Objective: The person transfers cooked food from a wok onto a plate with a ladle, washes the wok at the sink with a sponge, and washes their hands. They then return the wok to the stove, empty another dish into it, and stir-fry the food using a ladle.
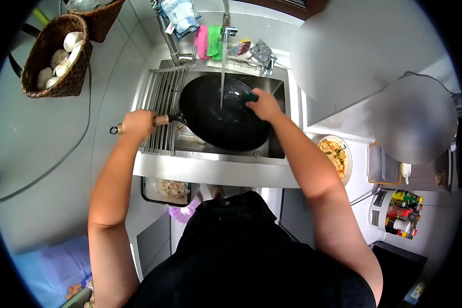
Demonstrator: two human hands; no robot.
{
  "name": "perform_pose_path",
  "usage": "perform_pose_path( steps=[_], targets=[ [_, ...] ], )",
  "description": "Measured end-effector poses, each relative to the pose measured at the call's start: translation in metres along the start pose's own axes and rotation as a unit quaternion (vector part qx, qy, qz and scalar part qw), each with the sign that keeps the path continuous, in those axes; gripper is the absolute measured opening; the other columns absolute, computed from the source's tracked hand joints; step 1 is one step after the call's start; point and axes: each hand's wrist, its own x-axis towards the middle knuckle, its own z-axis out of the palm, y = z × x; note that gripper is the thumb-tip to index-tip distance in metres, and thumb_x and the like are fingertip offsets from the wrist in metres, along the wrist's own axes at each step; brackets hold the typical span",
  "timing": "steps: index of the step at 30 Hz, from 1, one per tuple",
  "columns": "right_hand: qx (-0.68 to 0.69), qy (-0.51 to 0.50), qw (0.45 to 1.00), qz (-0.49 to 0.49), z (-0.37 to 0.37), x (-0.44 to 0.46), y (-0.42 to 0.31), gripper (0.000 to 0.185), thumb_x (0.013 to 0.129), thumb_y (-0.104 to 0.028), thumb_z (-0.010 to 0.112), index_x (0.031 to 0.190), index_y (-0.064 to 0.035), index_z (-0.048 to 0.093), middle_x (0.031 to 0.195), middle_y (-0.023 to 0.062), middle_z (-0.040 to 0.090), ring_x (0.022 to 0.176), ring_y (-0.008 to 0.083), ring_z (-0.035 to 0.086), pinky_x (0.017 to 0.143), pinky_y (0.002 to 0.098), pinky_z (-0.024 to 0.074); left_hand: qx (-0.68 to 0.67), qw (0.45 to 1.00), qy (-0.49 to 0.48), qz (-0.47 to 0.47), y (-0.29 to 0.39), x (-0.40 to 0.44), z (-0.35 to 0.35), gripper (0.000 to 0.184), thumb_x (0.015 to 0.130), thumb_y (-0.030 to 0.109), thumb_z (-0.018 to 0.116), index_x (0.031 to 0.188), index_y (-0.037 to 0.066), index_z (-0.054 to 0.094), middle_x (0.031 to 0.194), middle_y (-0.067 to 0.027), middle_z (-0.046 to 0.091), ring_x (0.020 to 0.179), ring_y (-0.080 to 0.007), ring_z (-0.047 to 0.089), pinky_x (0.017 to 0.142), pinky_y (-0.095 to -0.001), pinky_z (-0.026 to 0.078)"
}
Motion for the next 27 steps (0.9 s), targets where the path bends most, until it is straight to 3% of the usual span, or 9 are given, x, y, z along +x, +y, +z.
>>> perform_pose_path(
  steps=[4,6,11,15,17,18,21,25,27],
  targets=[
    [-0.059,-0.072,0.995,0.022,0.065,0.019,0.014,0.038,0.079,-0.025,0.070,0.113,-0.0099,0.062,0.107,0.0154,0.066,0.102,0.0339,0.062,0.091,0.0403,0.0479,-0.019,1.000,-0.020,0.006,-0.013,0.025,0.030,0.039,0.074,0.042,0.075,0.099,0.014,0.065,0.090,-0.0082,0.069,0.088,-0.0287,0.066,0.074,-0.0415,0.052],
    [-0.194,-0.021,0.977,-0.081,0.090,0.027,0.032,0.038,0.082,-0.030,0.066,0.115,-0.0115,0.061,0.111,0.0129,0.065,0.102,0.0328,0.063,0.090,0.0402,0.0490,-0.040,0.999,-0.034,0.011,-0.019,0.031,0.047,0.046,0.073,0.051,0.072,0.098,0.013,0.065,0.089,-0.0088,0.069,0.087,-0.0294,0.066,0.074,-0.0424,0.052],
    [-0.182,-0.035,0.971,0.150,0.089,0.044,0.001,0.034,0.092,-0.028,0.050,0.118,-0.0071,0.059,0.115,0.0129,0.062,0.104,0.0296,0.061,0.092,0.0380,0.0485,-0.081,0.994,-0.071,0.034,-0.032,0.042,0.075,0.067,0.074,0.071,0.058,0.096,0.009,0.065,0.087,-0.0115,0.069,0.087,-0.0312,0.066,0.075,-0.0441,0.051],
    [-0.121,-0.066,0.978,-0.157,0.229,0.080,0.076,0.033,0.090,-0.023,0.056,0.119,-0.0058,0.056,0.108,0.0133,0.060,0.094,0.0283,0.061,0.086,0.0381,0.0504,-0.096,0.994,-0.035,0.046,-0.036,0.045,0.093,0.073,0.073,0.077,0.053,0.093,0.008,0.066,0.075,-0.0144,0.067,0.079,-0.0350,0.066,0.071,-0.0449,0.052],
    [0.197,-0.261,0.936,-0.132,0.203,0.049,0.034,0.028,0.093,-0.018,0.050,0.119,-0.0064,0.057,0.110,0.0129,0.060,0.096,0.0257,0.060,0.086,0.0367,0.0502,-0.108,0.992,-0.036,0.047,-0.041,0.046,0.100,0.073,0.073,0.077,0.052,0.090,0.007,0.066,0.071,-0.0145,0.066,0.075,-0.0359,0.065,0.068,-0.0452,0.052],
    [0.196,-0.243,0.914,-0.260,0.257,0.056,0.099,0.032,0.095,-0.020,0.050,0.124,-0.0070,0.054,0.114,0.0120,0.060,0.101,0.0248,0.060,0.089,0.0368,0.0490,-0.109,0.992,-0.031,0.047,-0.041,0.047,0.100,0.072,0.073,0.077,0.053,0.089,0.007,0.066,0.070,-0.0145,0.066,0.073,-0.0361,0.065,0.067,-0.0452,0.051],
    [-0.195,-0.193,0.920,-0.280,0.168,0.077,0.061,0.035,0.095,-0.022,0.050,0.127,-0.0082,0.052,0.119,0.0124,0.059,0.107,0.0263,0.059,0.095,0.0371,0.0467,-0.090,0.995,-0.015,0.041,-0.039,0.044,0.094,0.072,0.073,0.077,0.053,0.084,0.007,0.066,0.067,-0.0141,0.065,0.069,-0.0363,0.064,0.064,-0.0449,0.051],
    [0.059,-0.017,0.992,-0.112,0.210,0.109,0.022,0.033,0.091,-0.022,0.053,0.121,-0.0093,0.057,0.116,0.0120,0.061,0.109,0.0298,0.058,0.092,0.0389,0.0472,-0.097,0.995,-0.016,0.029,-0.036,0.048,0.098,0.070,0.072,0.075,0.054,0.081,0.007,0.066,0.065,-0.0130,0.064,0.066,-0.0349,0.064,0.062,-0.0436,0.051],
    [0.043,-0.022,0.944,-0.328,0.199,0.107,0.013,0.025,0.089,-0.021,0.054,0.109,-0.0070,0.060,0.108,0.0135,0.062,0.101,0.0307,0.059,0.089,0.0407,0.0479,-0.066,0.996,0.028,0.048,-0.039,0.048,0.104,0.066,0.073,0.075,0.054,0.077,0.010,0.064,0.060,-0.0090,0.063,0.059,-0.0298,0.064,0.055,-0.0395,0.051]
  ],
)
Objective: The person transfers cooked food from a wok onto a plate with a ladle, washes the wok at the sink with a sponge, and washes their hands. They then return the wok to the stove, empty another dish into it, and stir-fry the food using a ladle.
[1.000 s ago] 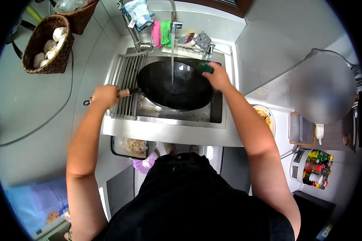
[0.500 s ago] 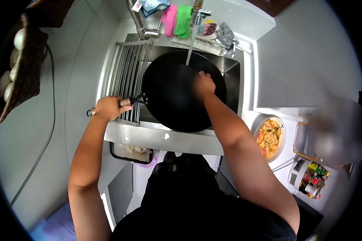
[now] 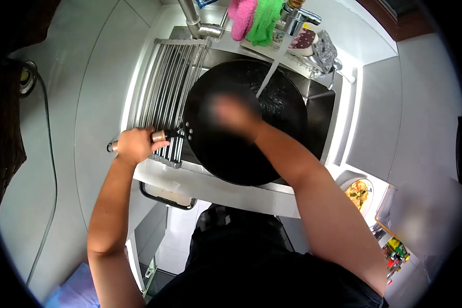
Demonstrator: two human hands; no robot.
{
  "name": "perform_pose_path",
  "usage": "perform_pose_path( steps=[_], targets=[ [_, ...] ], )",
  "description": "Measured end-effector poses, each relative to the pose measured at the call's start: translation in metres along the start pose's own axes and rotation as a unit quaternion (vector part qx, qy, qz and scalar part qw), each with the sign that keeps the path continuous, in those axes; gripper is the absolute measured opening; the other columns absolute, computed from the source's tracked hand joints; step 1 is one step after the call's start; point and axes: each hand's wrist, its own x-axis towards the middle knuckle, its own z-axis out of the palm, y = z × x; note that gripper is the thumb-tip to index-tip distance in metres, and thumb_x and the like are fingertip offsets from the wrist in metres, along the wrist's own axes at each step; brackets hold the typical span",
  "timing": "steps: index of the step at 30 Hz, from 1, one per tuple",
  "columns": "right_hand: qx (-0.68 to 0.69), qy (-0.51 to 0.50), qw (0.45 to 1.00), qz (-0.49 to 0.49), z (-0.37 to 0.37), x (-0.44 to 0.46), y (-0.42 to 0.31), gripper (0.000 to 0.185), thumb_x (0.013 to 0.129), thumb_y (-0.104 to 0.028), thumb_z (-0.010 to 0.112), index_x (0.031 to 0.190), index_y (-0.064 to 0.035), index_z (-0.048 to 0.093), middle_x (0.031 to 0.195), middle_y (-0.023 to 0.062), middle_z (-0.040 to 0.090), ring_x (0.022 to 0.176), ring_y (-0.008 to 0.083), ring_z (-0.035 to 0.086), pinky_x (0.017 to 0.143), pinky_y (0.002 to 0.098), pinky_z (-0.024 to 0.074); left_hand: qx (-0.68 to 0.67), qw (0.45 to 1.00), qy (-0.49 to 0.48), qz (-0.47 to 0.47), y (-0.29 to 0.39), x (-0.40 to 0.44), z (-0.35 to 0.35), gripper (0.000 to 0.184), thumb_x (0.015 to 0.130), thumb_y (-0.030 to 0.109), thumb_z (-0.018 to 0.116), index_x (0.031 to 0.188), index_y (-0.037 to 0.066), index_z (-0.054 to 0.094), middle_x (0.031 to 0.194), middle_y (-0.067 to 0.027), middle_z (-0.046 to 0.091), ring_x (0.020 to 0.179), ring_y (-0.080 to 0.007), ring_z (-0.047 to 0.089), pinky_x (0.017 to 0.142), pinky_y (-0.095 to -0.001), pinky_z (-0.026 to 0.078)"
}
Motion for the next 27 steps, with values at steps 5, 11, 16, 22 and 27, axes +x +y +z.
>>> perform_pose_path(
  steps=[5,11,16,22,27],
  targets=[
    [0.038,-0.010,0.963,0.267,0.012,0.007,0.030,0.027,0.084,-0.025,0.060,0.105,-0.0080,0.061,0.104,0.0131,0.062,0.096,0.0278,0.061,0.082,0.0409,0.0499,-0.005,0.999,0.047,0.006,-0.003,-0.002,0.010,0.063,0.071,0.073,0.057,0.072,0.010,0.063,0.056,-0.0086,0.061,0.053,-0.0290,0.062,0.051,-0.0380,0.050],
    [-0.211,-0.178,0.960,0.051,0.001,0.023,0.041,0.018,0.084,-0.022,0.060,0.099,-0.0109,0.061,0.096,0.0108,0.058,0.092,0.0300,0.060,0.077,0.0427,0.0510,-0.006,0.998,0.064,0.018,-0.005,-0.002,0.012,0.061,0.070,0.071,0.059,0.071,0.010,0.062,0.055,-0.0083,0.060,0.051,-0.0291,0.061,0.048,-0.0375,0.048],
    [0.170,0.201,0.938,0.223,0.050,0.042,0.006,0.026,0.087,-0.018,0.063,0.110,-0.0117,0.055,0.091,0.0057,0.052,0.080,0.0192,0.055,0.069,0.0331,0.0481,-0.015,0.999,-0.021,0.028,-0.011,-0.001,0.009,0.046,0.074,0.055,0.067,0.078,0.009,0.061,0.067,-0.0108,0.065,0.063,-0.0299,0.064,0.058,-0.0402,0.051],
    [0.379,-0.265,0.885,-0.055,0.030,-0.018,-0.049,0.011,0.081,-0.007,0.063,0.086,-0.0108,0.054,0.076,0.0018,0.050,0.070,0.0114,0.050,0.062,0.0291,0.0417,-0.004,0.996,-0.088,-0.020,-0.005,0.003,0.006,0.011,0.077,0.015,0.063,0.084,0.008,0.062,0.073,-0.0135,0.067,0.071,-0.0316,0.067,0.066,-0.0432,0.053],
    [-0.063,-0.423,0.898,0.101,-0.049,-0.021,-0.002,0.023,0.076,-0.005,0.061,0.098,-0.0127,0.061,0.108,0.0137,0.060,0.111,0.0332,0.055,0.092,0.0450,0.0464,0.007,0.998,-0.061,-0.026,-0.006,0.006,0.009,0.011,0.073,0.011,0.061,0.083,0.009,0.062,0.071,-0.0141,0.067,0.069,-0.0317,0.067,0.065,-0.0432,0.054]
  ],
)
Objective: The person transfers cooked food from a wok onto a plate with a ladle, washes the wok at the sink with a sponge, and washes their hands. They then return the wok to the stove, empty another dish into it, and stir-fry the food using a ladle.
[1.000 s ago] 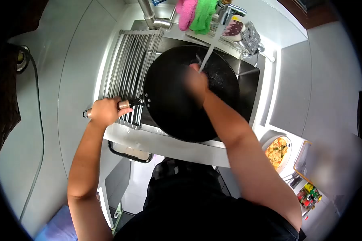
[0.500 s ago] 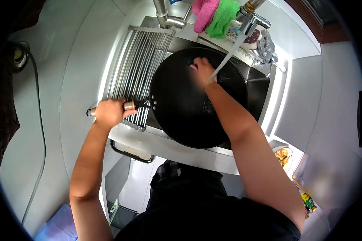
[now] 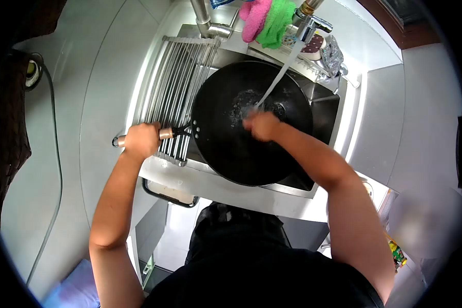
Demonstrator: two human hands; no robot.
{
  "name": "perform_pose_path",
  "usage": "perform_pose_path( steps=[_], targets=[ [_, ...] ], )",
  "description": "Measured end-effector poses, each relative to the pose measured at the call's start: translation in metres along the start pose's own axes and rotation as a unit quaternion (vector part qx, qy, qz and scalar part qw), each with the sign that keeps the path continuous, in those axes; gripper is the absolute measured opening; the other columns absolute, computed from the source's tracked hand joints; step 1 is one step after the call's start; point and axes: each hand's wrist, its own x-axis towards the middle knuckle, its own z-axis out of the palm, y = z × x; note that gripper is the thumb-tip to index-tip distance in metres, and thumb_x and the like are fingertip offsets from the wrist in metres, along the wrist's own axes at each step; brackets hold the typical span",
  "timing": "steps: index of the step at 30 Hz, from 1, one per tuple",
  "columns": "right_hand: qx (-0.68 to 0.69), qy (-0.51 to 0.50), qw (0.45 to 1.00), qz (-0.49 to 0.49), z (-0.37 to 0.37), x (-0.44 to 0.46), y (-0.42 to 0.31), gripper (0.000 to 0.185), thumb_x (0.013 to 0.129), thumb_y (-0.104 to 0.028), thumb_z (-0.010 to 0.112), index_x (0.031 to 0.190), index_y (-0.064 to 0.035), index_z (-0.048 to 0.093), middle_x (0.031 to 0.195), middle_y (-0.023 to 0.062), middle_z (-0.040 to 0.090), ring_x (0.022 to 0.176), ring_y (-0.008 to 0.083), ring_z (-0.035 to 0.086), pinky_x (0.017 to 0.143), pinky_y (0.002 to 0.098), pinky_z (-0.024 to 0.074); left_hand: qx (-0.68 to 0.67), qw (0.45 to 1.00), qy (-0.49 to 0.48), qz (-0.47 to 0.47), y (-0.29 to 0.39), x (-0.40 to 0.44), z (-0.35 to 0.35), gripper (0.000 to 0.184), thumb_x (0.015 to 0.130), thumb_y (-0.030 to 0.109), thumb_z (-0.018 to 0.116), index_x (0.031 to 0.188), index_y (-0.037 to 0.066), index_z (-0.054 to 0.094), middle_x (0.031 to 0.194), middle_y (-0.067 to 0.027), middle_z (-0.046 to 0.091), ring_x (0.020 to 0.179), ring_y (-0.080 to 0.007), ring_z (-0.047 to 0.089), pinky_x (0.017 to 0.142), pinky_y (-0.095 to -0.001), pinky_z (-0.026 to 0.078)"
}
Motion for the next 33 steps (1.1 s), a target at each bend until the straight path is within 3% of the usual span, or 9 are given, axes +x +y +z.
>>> perform_pose_path(
  steps=[3,9,12,16,19,24,28,31,33],
  targets=[
    [0.038,0.258,0.965,-0.035,0.035,0.060,0.013,0.017,0.084,-0.021,0.062,0.098,-0.0127,0.055,0.108,0.0133,0.058,0.097,0.0364,0.060,0.079,0.0465,0.0505,-0.002,1.000,0.013,0.004,0.001,0.001,0.004,0.010,0.073,0.012,0.061,0.082,0.009,0.062,0.070,-0.0139,0.067,0.067,-0.0315,0.067,0.064,-0.0431,0.054],
    [0.244,0.358,0.901,-0.020,0.021,0.094,-0.030,0.017,0.085,-0.024,0.065,0.086,-0.0104,0.055,0.088,0.0114,0.058,0.086,0.0338,0.060,0.073,0.0419,0.0490,0.031,0.999,-0.022,-0.016,0.003,0.001,0.005,0.009,0.075,0.012,0.059,0.082,0.009,0.062,0.072,-0.0138,0.068,0.068,-0.0306,0.068,0.063,-0.0421,0.054],
    [0.243,0.302,0.900,-0.200,0.031,0.083,-0.068,0.012,0.085,-0.016,0.064,0.086,-0.0079,0.055,0.083,0.0135,0.056,0.080,0.0347,0.058,0.069,0.0415,0.0479,0.045,0.998,-0.040,-0.033,0.005,0.007,0.002,0.009,0.077,0.012,0.057,0.083,0.009,0.063,0.074,-0.0135,0.068,0.070,-0.0300,0.068,0.064,-0.0417,0.054],
    [0.183,0.394,0.901,0.012,0.017,0.110,-0.033,0.016,0.085,-0.019,0.064,0.085,-0.0082,0.052,0.083,0.0144,0.055,0.079,0.0370,0.057,0.070,0.0455,0.0476,0.048,0.997,-0.050,-0.046,0.008,0.004,0.004,0.011,0.079,0.011,0.056,0.086,0.009,0.064,0.076,-0.0135,0.069,0.072,-0.0296,0.069,0.066,-0.0412,0.055],
    [0.206,0.288,0.914,-0.200,0.025,0.087,-0.059,0.014,0.086,-0.021,0.062,0.088,-0.0098,0.053,0.093,0.0139,0.056,0.086,0.0353,0.058,0.074,0.0478,0.0484,0.048,0.996,-0.057,-0.043,0.007,0.005,0.001,0.011,0.080,0.012,0.055,0.086,0.009,0.064,0.077,-0.0138,0.069,0.073,-0.0300,0.069,0.067,-0.0411,0.055],
    [0.003,0.292,0.946,0.141,0.005,0.085,0.015,0.020,0.090,-0.028,0.055,0.101,-0.0105,0.055,0.107,0.0171,0.055,0.100,0.0362,0.057,0.083,0.0472,0.0483,0.038,0.998,-0.044,-0.038,0.006,0.003,0.002,0.011,0.079,0.011,0.055,0.085,0.009,0.064,0.077,-0.0140,0.069,0.072,-0.0305,0.069,0.067,-0.0415,0.055],
    [0.006,0.158,0.975,-0.159,0.037,0.054,-0.016,0.015,0.091,-0.020,0.051,0.102,-0.0102,0.052,0.099,0.0171,0.053,0.101,0.0326,0.057,0.086,0.0474,0.0478,0.032,0.999,-0.015,-0.015,0.004,0.002,0.009,0.009,0.078,0.011,0.056,0.083,0.008,0.063,0.076,-0.0142,0.069,0.069,-0.0308,0.068,0.065,-0.0421,0.054],
    [0.028,0.233,0.958,0.164,0.002,0.058,0.030,0.015,0.090,-0.020,0.052,0.102,-0.0111,0.054,0.102,0.0148,0.052,0.102,0.0314,0.056,0.086,0.0471,0.0483,0.036,0.999,0.001,-0.018,0.001,0.001,0.016,0.007,0.077,0.012,0.057,0.080,0.008,0.061,0.074,-0.0145,0.068,0.067,-0.0314,0.067,0.064,-0.0421,0.054],
    [0.033,0.394,0.911,0.118,0.026,0.088,0.016,0.017,0.084,-0.016,0.055,0.100,-0.0125,0.058,0.104,0.0101,0.051,0.105,0.0288,0.054,0.086,0.0483,0.0476,0.041,0.999,-0.003,-0.017,0.001,0.002,0.020,0.007,0.077,0.012,0.057,0.080,0.008,0.061,0.073,-0.0145,0.068,0.067,-0.0315,0.067,0.064,-0.0419,0.054]
  ],
)
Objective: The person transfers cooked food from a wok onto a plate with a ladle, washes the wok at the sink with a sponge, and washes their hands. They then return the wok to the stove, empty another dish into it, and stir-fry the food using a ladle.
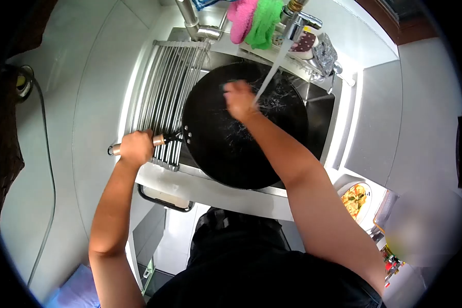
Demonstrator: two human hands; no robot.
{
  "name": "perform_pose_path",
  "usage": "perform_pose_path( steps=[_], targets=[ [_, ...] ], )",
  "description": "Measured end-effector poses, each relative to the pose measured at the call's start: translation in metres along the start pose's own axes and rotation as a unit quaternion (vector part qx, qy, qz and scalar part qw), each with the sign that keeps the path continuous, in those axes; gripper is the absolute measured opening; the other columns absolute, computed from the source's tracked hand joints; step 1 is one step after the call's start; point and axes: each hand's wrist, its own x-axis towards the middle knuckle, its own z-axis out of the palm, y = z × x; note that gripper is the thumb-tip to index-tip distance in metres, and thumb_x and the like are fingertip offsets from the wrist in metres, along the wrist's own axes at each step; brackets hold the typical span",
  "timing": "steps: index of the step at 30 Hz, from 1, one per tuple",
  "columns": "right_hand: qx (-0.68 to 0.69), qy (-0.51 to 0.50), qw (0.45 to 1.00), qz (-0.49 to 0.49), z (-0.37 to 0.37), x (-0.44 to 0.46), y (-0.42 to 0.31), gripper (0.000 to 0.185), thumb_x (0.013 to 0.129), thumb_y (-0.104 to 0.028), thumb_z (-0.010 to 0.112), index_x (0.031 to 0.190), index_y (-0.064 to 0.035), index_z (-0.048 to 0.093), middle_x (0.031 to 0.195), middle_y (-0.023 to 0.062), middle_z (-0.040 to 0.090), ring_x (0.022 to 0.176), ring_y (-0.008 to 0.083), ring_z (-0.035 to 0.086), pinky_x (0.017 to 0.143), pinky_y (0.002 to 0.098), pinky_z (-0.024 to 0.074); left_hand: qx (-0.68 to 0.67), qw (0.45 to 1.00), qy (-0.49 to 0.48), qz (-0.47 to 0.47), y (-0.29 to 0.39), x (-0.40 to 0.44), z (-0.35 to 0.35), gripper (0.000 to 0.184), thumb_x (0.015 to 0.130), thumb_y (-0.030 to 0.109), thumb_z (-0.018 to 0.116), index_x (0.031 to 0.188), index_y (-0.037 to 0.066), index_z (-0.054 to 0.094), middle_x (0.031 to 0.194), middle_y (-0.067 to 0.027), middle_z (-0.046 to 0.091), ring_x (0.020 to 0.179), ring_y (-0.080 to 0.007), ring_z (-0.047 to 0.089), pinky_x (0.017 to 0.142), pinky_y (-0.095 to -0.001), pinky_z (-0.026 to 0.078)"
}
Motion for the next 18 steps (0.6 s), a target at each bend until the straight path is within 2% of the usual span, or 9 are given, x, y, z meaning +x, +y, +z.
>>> perform_pose_path(
  steps=[2,3,4,6,8,12,14,16,18],
  targets=[
    [0.015,-0.060,0.950,-0.307,-0.004,0.015,-0.023,0.021,0.082,-0.015,0.055,0.103,-0.0159,0.057,0.104,0.0075,0.051,0.105,0.0269,0.053,0.087,0.0454,0.0458,-0.005,1.000,0.003,0.004,0.003,0.001,-0.007,0.008,0.077,0.012,0.057,0.081,0.008,0.062,0.074,-0.0140,0.068,0.068,-0.0314,0.067,0.065,-0.0419,0.054],
    [-0.107,-0.112,0.919,-0.363,-0.025,0.026,-0.027,0.025,0.082,-0.014,0.054,0.106,-0.0200,0.056,0.106,0.0050,0.050,0.106,0.0250,0.053,0.089,0.0448,0.0429,-0.002,1.000,-0.001,-0.002,0.003,0.001,-0.006,0.008,0.077,0.012,0.057,0.082,0.008,0.062,0.075,-0.0138,0.068,0.069,-0.0313,0.068,0.065,-0.0420,0.054],
    [-0.167,-0.094,0.900,-0.391,-0.039,0.038,-0.018,0.026,0.082,-0.015,0.053,0.108,-0.0218,0.055,0.107,0.0040,0.051,0.109,0.0236,0.052,0.089,0.0468,0.0412,0.001,1.000,-0.005,-0.007,0.003,0.000,-0.005,0.009,0.077,0.011,0.057,0.082,0.008,0.062,0.075,-0.0136,0.068,0.069,-0.0312,0.068,0.065,-0.0420,0.054],
    [-0.251,-0.089,0.925,-0.272,-0.064,0.051,0.014,0.029,0.083,-0.016,0.051,0.112,-0.0210,0.055,0.114,0.0040,0.053,0.111,0.0246,0.051,0.090,0.0506,0.0398,0.002,1.000,-0.007,-0.007,0.003,-0.001,-0.006,0.009,0.077,0.011,0.057,0.082,0.008,0.063,0.075,-0.0136,0.068,0.070,-0.0316,0.068,0.066,-0.0420,0.054],
    [-0.297,-0.101,0.918,-0.243,-0.092,0.041,0.054,0.032,0.085,-0.017,0.049,0.116,-0.0202,0.057,0.120,0.0063,0.053,0.112,0.0266,0.051,0.091,0.0482,0.0408,0.001,1.000,-0.005,-0.003,0.003,0.000,-0.004,0.009,0.077,0.012,0.057,0.083,0.008,0.063,0.075,-0.0137,0.068,0.070,-0.0318,0.068,0.066,-0.0420,0.054],
    [-0.361,-0.242,0.891,-0.129,-0.159,-0.044,0.085,0.032,0.087,-0.021,0.048,0.116,-0.0193,0.062,0.123,0.0120,0.053,0.113,0.0281,0.052,0.085,0.0429,0.0489,-0.012,1.000,-0.006,-0.013,0.005,0.000,-0.008,0.011,0.077,0.012,0.058,0.084,0.009,0.066,0.079,-0.0142,0.069,0.073,-0.0317,0.068,0.069,-0.0426,0.055],
    [-0.357,-0.331,0.872,-0.053,-0.170,-0.090,0.074,0.033,0.088,-0.021,0.048,0.118,-0.0199,0.061,0.122,0.0126,0.054,0.108,0.0299,0.055,0.082,0.0435,0.0513,-0.009,1.000,-0.009,-0.014,0.004,0.006,-0.001,0.013,0.078,0.014,0.058,0.086,0.009,0.067,0.082,-0.0152,0.069,0.076,-0.0319,0.068,0.070,-0.0430,0.055],
    [-0.327,-0.354,0.876,-0.027,-0.167,-0.132,0.055,0.034,0.087,-0.022,0.049,0.118,-0.0176,0.061,0.116,0.0126,0.057,0.104,0.0304,0.059,0.082,0.0430,0.0519,-0.020,0.999,-0.024,-0.011,0.008,0.005,-0.010,0.014,0.078,0.014,0.057,0.087,0.008,0.067,0.084,-0.0155,0.069,0.078,-0.0320,0.068,0.071,-0.0429,0.054],
    [-0.188,-0.444,0.875,-0.047,-0.158,-0.157,0.019,0.033,0.087,-0.024,0.052,0.117,-0.0134,0.059,0.109,0.0131,0.060,0.101,0.0300,0.060,0.083,0.0415,0.0516,-0.018,0.999,-0.043,-0.015,0.006,0.006,-0.009,0.016,0.079,0.014,0.057,0.088,0.008,0.068,0.087,-0.0155,0.069,0.082,-0.0319,0.068,0.074,-0.0422,0.054]
  ],
)
